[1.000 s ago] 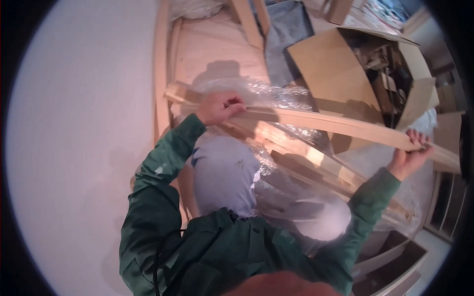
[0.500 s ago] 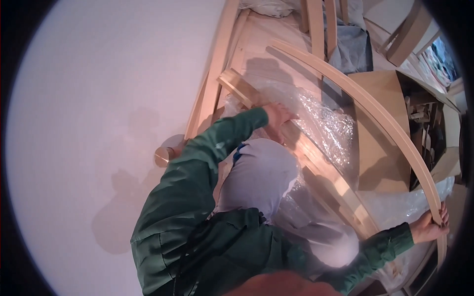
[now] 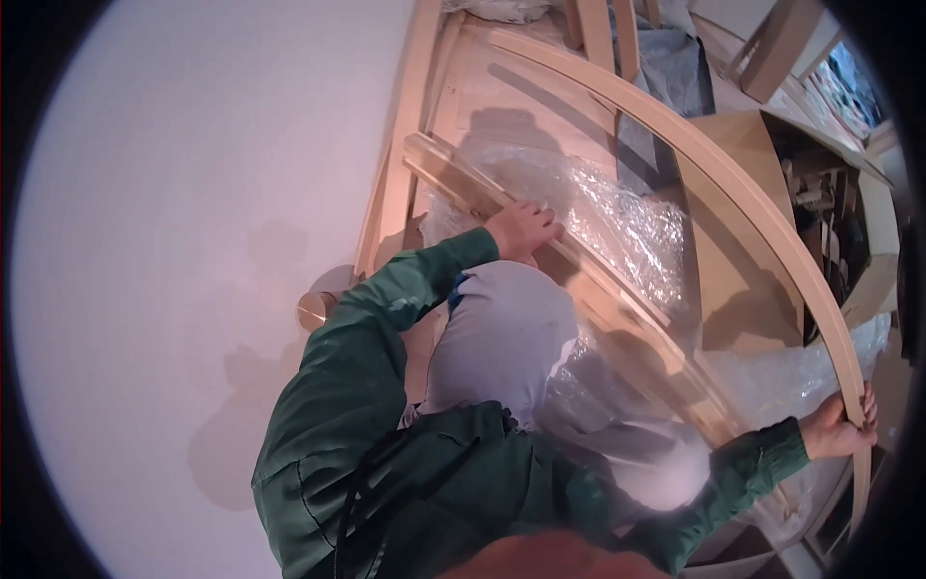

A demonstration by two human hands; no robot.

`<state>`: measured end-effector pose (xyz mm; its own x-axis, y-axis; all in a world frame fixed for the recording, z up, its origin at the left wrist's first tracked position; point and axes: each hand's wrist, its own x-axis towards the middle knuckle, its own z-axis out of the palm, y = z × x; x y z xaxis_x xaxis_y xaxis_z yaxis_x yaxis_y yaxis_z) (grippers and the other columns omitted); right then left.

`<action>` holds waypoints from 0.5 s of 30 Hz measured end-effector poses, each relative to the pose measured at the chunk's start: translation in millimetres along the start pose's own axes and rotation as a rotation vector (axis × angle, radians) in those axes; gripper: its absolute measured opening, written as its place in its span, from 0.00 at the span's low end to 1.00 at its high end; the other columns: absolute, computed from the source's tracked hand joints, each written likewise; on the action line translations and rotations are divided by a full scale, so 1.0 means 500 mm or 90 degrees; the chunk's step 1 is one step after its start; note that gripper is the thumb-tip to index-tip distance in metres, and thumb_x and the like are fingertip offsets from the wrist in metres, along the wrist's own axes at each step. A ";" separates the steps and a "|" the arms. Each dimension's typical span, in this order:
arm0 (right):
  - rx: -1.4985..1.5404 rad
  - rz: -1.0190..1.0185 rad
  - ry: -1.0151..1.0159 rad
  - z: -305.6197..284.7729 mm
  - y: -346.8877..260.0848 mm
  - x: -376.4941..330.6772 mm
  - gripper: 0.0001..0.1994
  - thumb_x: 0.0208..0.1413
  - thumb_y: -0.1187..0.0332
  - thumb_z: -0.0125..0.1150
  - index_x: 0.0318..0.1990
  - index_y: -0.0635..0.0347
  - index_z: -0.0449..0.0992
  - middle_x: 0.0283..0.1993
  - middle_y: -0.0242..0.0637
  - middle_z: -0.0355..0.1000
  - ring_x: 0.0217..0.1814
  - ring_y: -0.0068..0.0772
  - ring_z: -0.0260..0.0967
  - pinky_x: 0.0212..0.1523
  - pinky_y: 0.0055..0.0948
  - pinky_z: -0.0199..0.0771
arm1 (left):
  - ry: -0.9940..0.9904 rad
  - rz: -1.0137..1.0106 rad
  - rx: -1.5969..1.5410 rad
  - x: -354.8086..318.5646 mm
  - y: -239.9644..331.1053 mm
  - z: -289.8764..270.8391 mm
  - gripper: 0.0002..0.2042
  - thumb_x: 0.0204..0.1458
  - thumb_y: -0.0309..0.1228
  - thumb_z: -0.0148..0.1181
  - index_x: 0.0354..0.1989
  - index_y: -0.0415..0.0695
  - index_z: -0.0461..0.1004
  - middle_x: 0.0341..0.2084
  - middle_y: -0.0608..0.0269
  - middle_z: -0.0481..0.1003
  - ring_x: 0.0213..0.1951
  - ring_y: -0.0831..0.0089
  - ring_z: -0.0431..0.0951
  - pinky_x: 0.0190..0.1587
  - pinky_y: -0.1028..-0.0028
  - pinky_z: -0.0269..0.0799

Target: Unpack wooden furniture components from bubble wrap and boxes and move them to an assembly area.

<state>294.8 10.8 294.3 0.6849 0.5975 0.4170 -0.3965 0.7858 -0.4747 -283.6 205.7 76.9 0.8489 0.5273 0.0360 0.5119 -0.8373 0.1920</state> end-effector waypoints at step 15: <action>-0.072 -0.060 0.116 0.021 0.017 -0.032 0.11 0.55 0.70 0.48 0.22 0.55 0.59 0.22 0.30 0.57 0.29 0.30 0.59 0.41 0.34 0.68 | -0.120 -0.064 -0.093 0.041 0.021 -0.045 0.22 0.37 0.42 0.70 0.42 0.49 0.73 0.39 0.59 0.71 0.47 0.59 0.72 0.48 0.61 0.69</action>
<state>274.0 9.7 291.6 0.8187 0.4761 0.3210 -0.2622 0.8074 -0.5286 -263.8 210.8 101.9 0.8113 0.5588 -0.1715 0.5821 -0.7454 0.3249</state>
